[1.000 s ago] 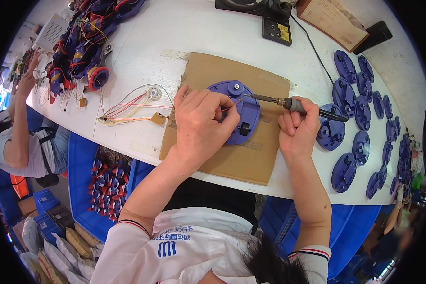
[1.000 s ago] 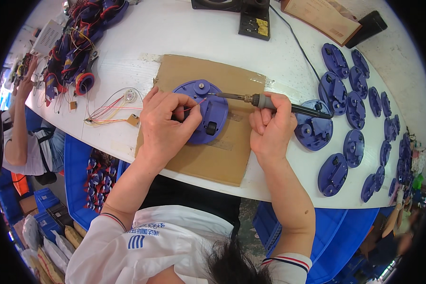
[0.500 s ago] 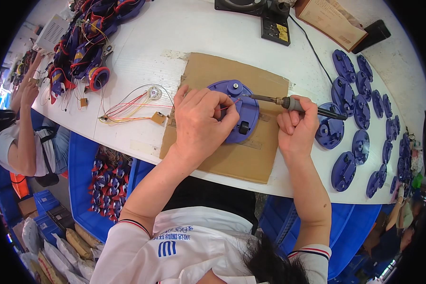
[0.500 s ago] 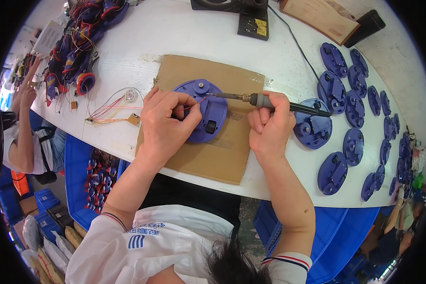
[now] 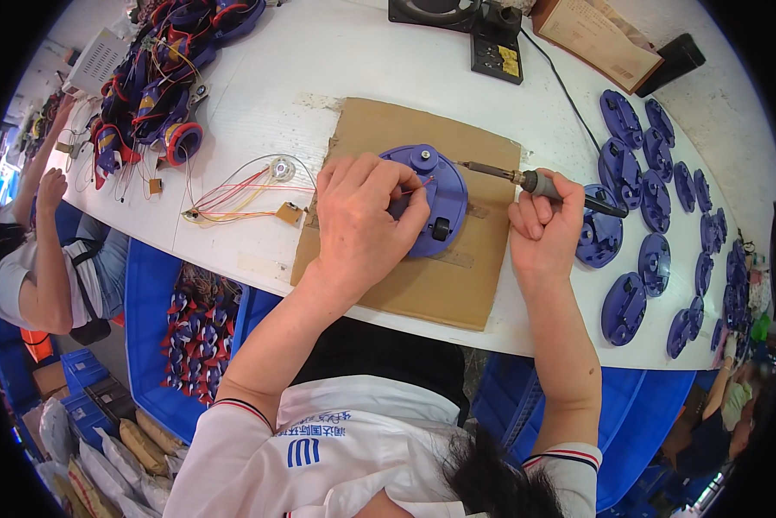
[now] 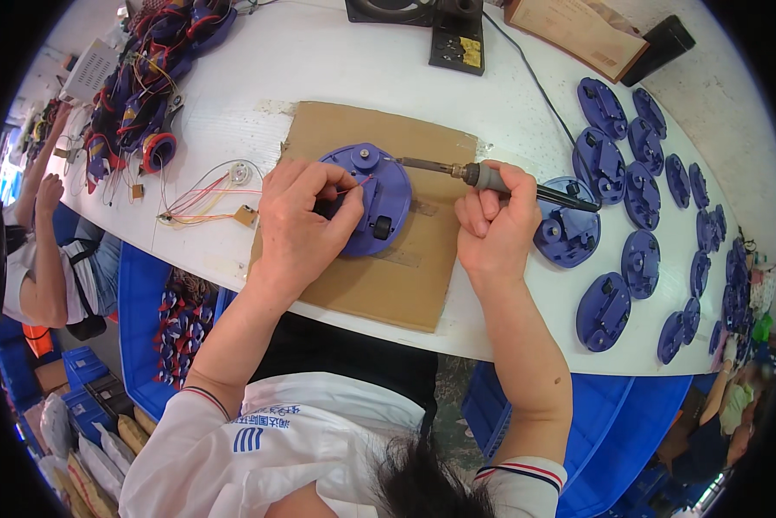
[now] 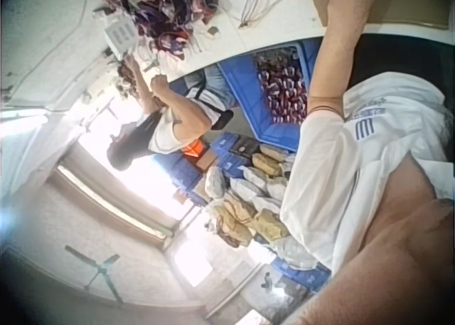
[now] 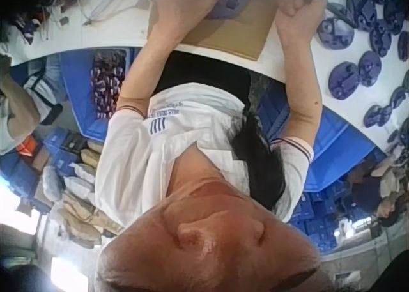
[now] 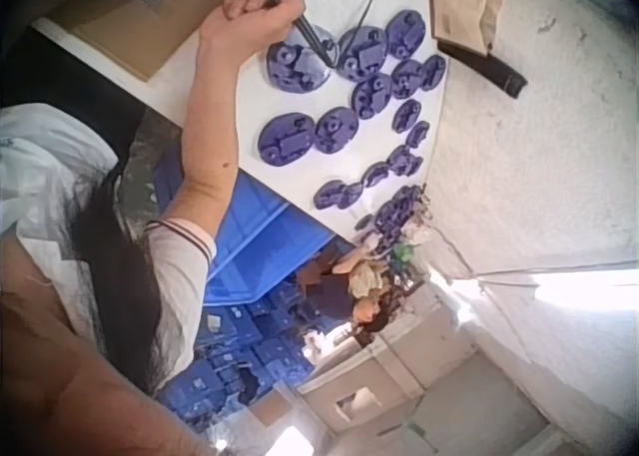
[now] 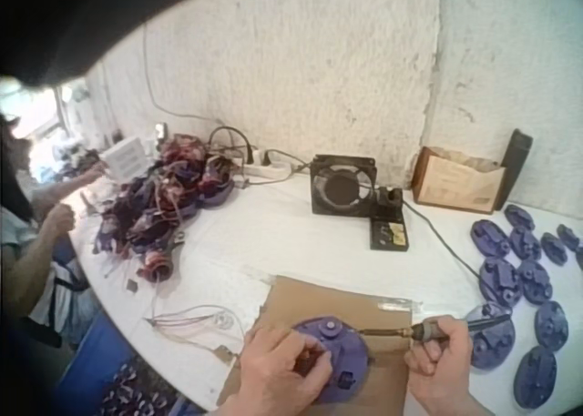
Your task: The person is soldering wires onto blue plastic circular components at a workbench.
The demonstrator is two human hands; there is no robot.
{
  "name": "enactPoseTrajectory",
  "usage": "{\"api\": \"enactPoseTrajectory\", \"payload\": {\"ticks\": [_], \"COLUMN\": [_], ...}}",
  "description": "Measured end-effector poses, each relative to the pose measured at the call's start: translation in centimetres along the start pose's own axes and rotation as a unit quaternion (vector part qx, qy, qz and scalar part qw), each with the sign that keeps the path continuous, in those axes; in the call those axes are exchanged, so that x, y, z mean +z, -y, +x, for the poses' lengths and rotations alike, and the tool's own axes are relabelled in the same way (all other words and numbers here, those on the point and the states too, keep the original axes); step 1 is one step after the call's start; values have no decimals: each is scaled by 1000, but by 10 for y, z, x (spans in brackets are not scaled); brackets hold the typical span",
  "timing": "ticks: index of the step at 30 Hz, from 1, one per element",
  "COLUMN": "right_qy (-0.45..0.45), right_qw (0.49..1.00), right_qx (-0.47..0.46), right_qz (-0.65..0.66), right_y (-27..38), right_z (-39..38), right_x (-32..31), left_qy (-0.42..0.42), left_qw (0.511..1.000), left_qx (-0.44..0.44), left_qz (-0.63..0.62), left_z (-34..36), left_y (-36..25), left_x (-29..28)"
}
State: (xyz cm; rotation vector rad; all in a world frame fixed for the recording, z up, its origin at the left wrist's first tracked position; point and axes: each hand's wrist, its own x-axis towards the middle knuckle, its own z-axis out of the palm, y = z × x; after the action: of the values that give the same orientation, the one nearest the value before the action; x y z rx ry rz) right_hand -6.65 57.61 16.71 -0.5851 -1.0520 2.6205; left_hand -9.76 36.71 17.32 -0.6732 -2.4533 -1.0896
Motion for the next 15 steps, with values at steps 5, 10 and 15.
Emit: {"api": "enactPoseTrajectory", "payload": {"ticks": [5, 10, 15], "right_qy": [-15, -7, -1], "right_qw": [1000, 999, 998], "right_qx": [-5, -10, -19], "right_qz": [17, 31, 64], "right_y": [10, 17, 13], "right_z": [1, 3, 9], "right_x": [-4, -6, -14], "left_qy": [98, 67, -108], "left_qw": [993, 987, 991], "left_qx": [27, -70, -63], "left_qz": [52, -126, -42], "left_z": [-4, -4, 5], "left_y": [-18, -4, 56], "left_x": [-14, -37, -71]}}
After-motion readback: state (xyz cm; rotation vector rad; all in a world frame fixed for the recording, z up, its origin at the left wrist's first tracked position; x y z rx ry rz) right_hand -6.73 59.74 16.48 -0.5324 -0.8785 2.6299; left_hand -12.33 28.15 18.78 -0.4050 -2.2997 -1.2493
